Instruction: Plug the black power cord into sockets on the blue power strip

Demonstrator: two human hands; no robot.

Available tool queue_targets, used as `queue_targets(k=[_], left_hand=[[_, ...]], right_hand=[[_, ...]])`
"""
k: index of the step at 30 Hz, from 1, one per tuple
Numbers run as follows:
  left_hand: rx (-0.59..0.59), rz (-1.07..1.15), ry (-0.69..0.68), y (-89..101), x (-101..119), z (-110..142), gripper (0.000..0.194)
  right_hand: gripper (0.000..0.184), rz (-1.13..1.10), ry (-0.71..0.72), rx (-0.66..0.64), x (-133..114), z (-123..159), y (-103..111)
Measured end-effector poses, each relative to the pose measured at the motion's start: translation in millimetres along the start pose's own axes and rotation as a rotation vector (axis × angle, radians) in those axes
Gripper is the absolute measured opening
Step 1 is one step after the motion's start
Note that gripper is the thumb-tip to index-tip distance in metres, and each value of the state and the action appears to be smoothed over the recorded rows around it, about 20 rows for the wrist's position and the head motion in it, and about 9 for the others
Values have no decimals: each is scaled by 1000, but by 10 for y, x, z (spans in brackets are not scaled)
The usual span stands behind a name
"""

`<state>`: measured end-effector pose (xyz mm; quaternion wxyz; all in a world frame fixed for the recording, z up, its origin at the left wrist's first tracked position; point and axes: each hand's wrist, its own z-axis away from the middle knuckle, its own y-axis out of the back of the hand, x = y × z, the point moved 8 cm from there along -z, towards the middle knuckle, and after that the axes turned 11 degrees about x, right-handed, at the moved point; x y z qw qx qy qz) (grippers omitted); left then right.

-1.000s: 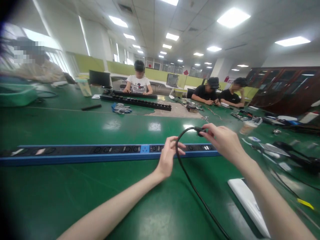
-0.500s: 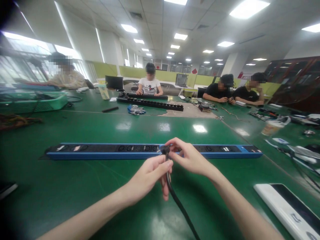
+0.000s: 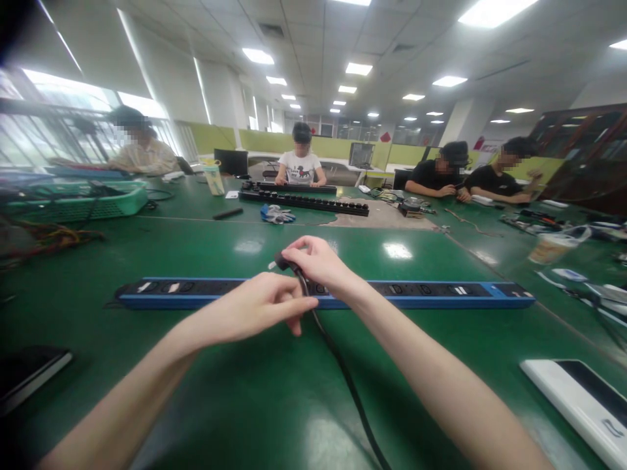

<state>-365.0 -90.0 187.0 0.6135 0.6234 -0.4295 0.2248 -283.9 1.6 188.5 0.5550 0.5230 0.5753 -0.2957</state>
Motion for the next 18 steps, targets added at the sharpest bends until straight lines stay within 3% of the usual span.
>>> queue_targets(k=[2,3,7,9,11,13,18], left_hand=[[-76,-62,112,310,-284,-1,51],[-25,-125,186,553,-503,-24,51],[370,-817,503,1696,-1546,-21,34],[494,-959,605,2037,-1961,50,31],[537,-948,653,2178,-2289,121,32],[547,-925,659,2198,-2507,177,34],[654,-830,592,2080,-2752,227,35]], right_hand=[[32,22,105,41,-189,-142,-118],[31,39,155,63,-286,-220,-173],[28,128,315,121,-630,-584,-442],[28,169,366,140,-735,-763,-636],[29,226,396,127,-755,-894,-907],[31,316,398,60,-650,-952,-1259],[31,531,291,-116,0,-877,-2052]])
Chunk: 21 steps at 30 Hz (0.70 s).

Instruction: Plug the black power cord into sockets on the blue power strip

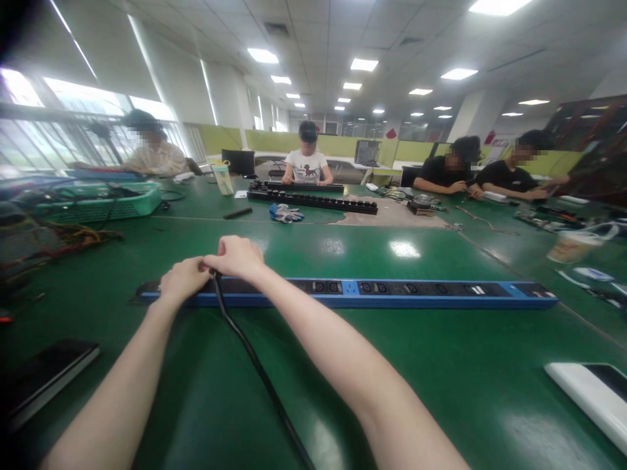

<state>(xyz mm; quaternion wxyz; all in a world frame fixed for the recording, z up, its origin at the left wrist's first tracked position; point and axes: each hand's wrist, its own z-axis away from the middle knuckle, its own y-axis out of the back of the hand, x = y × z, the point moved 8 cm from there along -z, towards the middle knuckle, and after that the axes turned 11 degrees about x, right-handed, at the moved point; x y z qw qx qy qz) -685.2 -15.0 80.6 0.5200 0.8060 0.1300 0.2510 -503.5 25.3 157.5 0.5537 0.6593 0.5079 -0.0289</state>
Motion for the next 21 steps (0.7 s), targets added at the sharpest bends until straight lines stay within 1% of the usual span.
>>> queue_targets(k=[2,3,5,10,15,18,21], left_hand=[[32,20,25,-46,-15,22,34],[44,30,40,-56,-19,29,34],[57,45,65,-54,-21,40,35],[72,61,72,-24,-7,43,35],[75,83,77,-68,-49,24,35],[66,91,65,-96,-64,12,34],[59,91,53,-106,-70,5,34]], right_hand=[[31,23,-43,-59,110,56,-282],[32,30,-64,-75,161,71,-377],[32,35,-92,-82,233,71,-486],[31,18,-100,-63,261,-14,-548],[31,7,-162,-63,326,-75,-655],[36,21,-164,-57,330,-90,-719],[41,48,-140,-69,284,-87,-751]])
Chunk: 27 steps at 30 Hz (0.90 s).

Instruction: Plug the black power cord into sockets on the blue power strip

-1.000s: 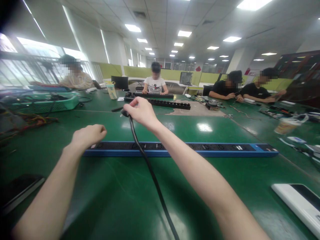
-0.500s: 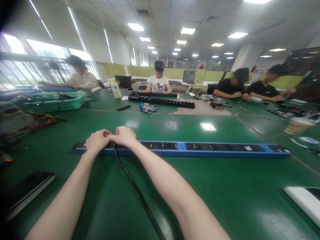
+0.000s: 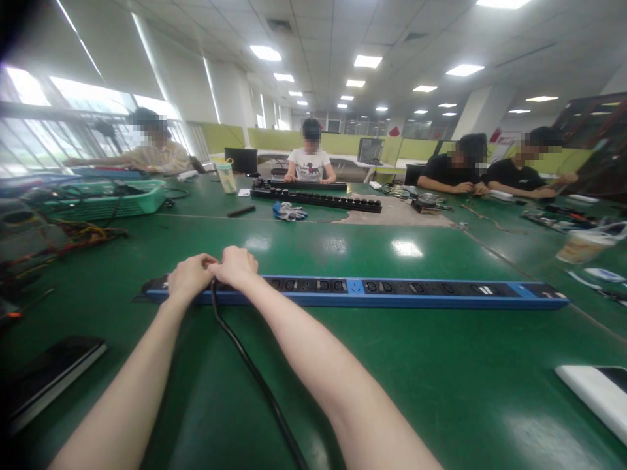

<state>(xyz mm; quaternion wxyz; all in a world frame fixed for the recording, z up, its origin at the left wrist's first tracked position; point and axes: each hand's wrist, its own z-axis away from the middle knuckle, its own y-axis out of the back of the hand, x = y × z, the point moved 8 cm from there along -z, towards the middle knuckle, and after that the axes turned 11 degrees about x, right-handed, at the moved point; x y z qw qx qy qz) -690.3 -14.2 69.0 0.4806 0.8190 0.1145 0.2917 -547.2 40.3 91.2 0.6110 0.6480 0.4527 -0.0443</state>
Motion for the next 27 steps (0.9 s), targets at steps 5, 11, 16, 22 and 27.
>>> queue_targets(k=[5,11,16,22,27], left_hand=[[2,8,1,-40,-35,-22,35],[32,6,-8,-109,-97,-84,30],[34,-17,-12,-117,-114,-103,32],[36,-7,-4,-120,-114,-95,33],[44,17,-3,-152,-132,-113,31]], right_hand=[[38,26,3,3,-53,11,21],[29,40,-40,38,-21,-11,29],[24,53,-19,41,-107,6,29],[28,81,-34,70,-102,71,53],[34,69,-33,95,-30,143,93]])
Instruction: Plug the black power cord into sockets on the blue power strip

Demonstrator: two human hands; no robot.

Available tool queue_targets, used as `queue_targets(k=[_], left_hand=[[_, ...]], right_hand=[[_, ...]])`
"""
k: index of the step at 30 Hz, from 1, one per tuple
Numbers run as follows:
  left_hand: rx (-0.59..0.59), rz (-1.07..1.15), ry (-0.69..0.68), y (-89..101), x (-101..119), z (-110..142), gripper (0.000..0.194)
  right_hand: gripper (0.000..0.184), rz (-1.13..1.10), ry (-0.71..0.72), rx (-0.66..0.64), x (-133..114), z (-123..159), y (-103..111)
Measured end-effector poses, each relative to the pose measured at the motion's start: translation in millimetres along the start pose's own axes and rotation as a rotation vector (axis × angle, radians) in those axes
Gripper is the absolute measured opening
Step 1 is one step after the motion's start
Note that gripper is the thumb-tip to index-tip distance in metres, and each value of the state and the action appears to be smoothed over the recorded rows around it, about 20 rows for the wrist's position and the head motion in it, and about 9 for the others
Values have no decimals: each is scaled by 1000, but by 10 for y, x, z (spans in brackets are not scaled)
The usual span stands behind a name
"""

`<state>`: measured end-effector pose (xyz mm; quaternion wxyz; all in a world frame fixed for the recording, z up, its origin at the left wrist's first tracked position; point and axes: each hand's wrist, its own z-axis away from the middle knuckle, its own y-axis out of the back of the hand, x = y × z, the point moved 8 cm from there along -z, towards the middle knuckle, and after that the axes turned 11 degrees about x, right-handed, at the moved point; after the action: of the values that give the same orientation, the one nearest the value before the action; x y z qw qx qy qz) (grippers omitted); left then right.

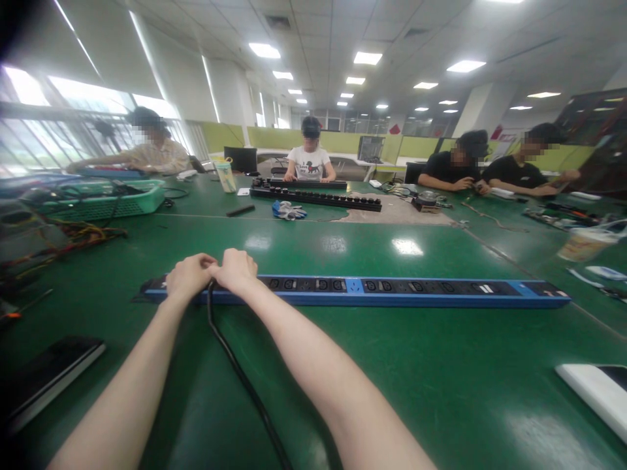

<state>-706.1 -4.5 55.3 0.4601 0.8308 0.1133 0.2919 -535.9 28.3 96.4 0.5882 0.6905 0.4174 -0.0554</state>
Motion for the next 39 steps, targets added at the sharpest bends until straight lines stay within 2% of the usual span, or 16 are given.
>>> queue_targets(k=[8,16,20,25,28,31,36,39], left_hand=[[2,-2,4,-19,-17,-28,30],[1,-10,4,9,-7,-1,30],[-7,-25,-14,39,13,11,32],[-23,-42,-2,43,12,4,33],[-16,-42,0,34,7,-5,32],[-10,-30,5,27,2,-8,32],[-16,-15,9,38,14,1,31],[-20,-14,7,53,24,13,32]], right_hand=[[29,21,-15,-22,-24,-28,-15],[28,66,51,-37,-158,2,65],[26,93,102,-17,-249,65,40],[30,101,102,-29,-244,142,-50],[35,127,136,-26,-255,117,-9],[41,184,163,-95,-262,41,40],[42,235,157,-307,-270,-80,20],[38,187,104,-324,-275,-106,-1]])
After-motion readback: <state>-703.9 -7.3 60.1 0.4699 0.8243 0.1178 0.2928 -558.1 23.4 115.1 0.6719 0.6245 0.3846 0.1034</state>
